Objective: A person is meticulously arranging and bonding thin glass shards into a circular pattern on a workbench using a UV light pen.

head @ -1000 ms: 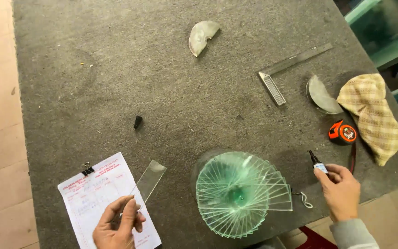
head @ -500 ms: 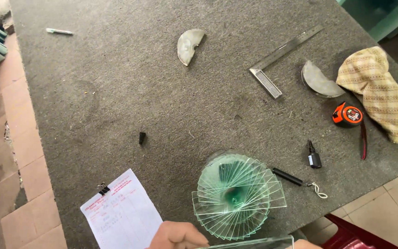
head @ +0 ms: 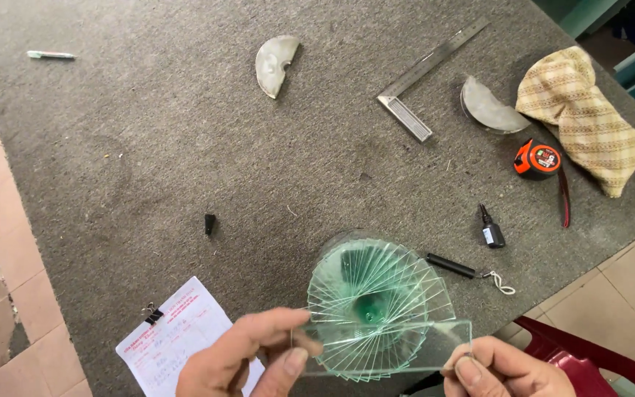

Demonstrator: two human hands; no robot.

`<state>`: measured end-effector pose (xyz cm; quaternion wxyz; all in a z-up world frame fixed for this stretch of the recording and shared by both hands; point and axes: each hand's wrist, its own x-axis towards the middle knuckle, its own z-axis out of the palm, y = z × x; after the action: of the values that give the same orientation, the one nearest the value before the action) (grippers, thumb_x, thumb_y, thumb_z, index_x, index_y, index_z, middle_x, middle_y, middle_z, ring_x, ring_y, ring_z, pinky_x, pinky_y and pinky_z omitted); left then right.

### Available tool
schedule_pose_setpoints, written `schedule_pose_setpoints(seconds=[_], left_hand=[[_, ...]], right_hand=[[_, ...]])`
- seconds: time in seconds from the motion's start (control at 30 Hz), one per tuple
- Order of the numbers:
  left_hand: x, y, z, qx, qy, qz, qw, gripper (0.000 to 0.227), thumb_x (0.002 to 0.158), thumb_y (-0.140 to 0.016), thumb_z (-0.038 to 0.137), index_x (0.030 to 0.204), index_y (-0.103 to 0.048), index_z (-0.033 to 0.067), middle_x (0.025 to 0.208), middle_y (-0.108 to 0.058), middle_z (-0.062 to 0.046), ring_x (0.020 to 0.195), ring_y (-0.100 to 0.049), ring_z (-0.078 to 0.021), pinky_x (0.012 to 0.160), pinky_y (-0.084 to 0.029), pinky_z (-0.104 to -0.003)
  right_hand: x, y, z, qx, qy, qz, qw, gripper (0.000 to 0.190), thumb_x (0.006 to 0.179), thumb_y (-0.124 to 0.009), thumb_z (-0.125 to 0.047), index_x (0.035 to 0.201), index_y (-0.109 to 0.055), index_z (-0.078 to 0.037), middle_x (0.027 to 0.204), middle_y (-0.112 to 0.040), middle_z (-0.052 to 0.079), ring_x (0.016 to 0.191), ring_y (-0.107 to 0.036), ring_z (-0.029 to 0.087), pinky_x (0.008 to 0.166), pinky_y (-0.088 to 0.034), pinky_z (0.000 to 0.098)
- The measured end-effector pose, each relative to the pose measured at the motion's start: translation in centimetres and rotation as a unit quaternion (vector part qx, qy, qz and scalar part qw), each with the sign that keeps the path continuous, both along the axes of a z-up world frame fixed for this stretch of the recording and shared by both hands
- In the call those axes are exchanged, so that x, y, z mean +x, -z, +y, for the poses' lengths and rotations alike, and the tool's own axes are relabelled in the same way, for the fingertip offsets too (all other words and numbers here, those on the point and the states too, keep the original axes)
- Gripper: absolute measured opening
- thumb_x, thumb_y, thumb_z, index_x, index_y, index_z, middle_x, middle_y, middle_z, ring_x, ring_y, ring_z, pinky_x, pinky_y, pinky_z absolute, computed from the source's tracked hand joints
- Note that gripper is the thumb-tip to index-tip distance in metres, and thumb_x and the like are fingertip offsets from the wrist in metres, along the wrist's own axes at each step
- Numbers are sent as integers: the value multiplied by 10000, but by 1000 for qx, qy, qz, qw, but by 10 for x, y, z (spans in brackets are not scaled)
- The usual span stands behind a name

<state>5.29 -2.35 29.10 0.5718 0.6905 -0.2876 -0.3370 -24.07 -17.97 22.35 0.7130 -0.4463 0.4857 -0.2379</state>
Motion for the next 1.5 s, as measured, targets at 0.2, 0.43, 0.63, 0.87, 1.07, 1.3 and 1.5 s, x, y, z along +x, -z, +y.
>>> schedule_pose_setpoints(seconds=[0.2, 0.43, 0.63, 0.87, 1.07, 1.3, 1.5], left_hand=[[0, -15, -36, -24, -50, -129, 990, 326, 957, -766, 122, 1268, -849, 68, 1032, -965, -107, 1294, -715, -164, 1068, -639, -304], [3, 4, -32, -8, -27, -105, 994, 344, 1060, -661, 210, 1333, -837, 95, 1229, -933, -46, 1579, -610, -319, 1258, -517, -499], [3, 17, -28, -35, -19, -85, 996, 330, 1048, -663, 113, 1330, -829, 68, 1221, -928, -75, 1577, -615, -349, 1289, -482, -478], [-1, 27, -25, -55, -33, -24, 998, 328, 1002, -714, 84, 1297, -823, -9, 1140, -958, -179, 1475, -709, -279, 1147, -642, -369], [1, 25, -24, -44, -35, 11, 998, 382, 973, -745, 86, 1337, -817, -9, 1337, -884, -218, 1217, -884, -242, 1156, -605, -329], [2, 18, -27, -38, -20, -6, 999, 353, 978, -732, 79, 1309, -831, 7, 1144, -964, -152, 1383, -769, -234, 1189, -580, -368], [3, 24, -24, -37, -20, -2, 999, 346, 968, -735, 58, 1294, -836, 2, 1130, -966, -157, 1364, -800, -241, 1180, -599, -355]], right_hand=[[20, -3, -8, 96, 74, 80, 989, 303, 1025, -782, 58, 870, -829, 313, 561, -710, 412, 404, -539, 387, 394, -396, 431], [25, -4, -10, 98, 63, 131, 984, 292, 1007, -818, 56, 881, -861, 316, 599, -772, 428, 454, -576, 393, 448, -418, 417], [37, -18, -11, 75, 77, 175, 979, 278, 1011, -821, 59, 872, -867, 296, 577, -759, 422, 404, -528, 385, 386, -369, 415], [29, -15, -12, 82, 83, 90, 989, 240, 984, -806, 66, 866, -823, 274, 597, -762, 424, 417, -585, 390, 408, -428, 418], [25, -11, -15, 72, 67, 87, 991, 237, 994, -801, 49, 852, -808, 238, 586, -761, 407, 380, -559, 369, 374, -401, 403], [22, -13, -18, 38, 39, 96, 994, 264, 992, -816, 37, 778, -785, 189, 567, -763, 360, 363, -572, 348, 372, -427, 394], [23, -15, -17, 55, 48, 94, 993, 210, 977, -828, 60, 810, -763, 169, 590, -761, 368, 375, -565, 355, 380, -415, 399]])
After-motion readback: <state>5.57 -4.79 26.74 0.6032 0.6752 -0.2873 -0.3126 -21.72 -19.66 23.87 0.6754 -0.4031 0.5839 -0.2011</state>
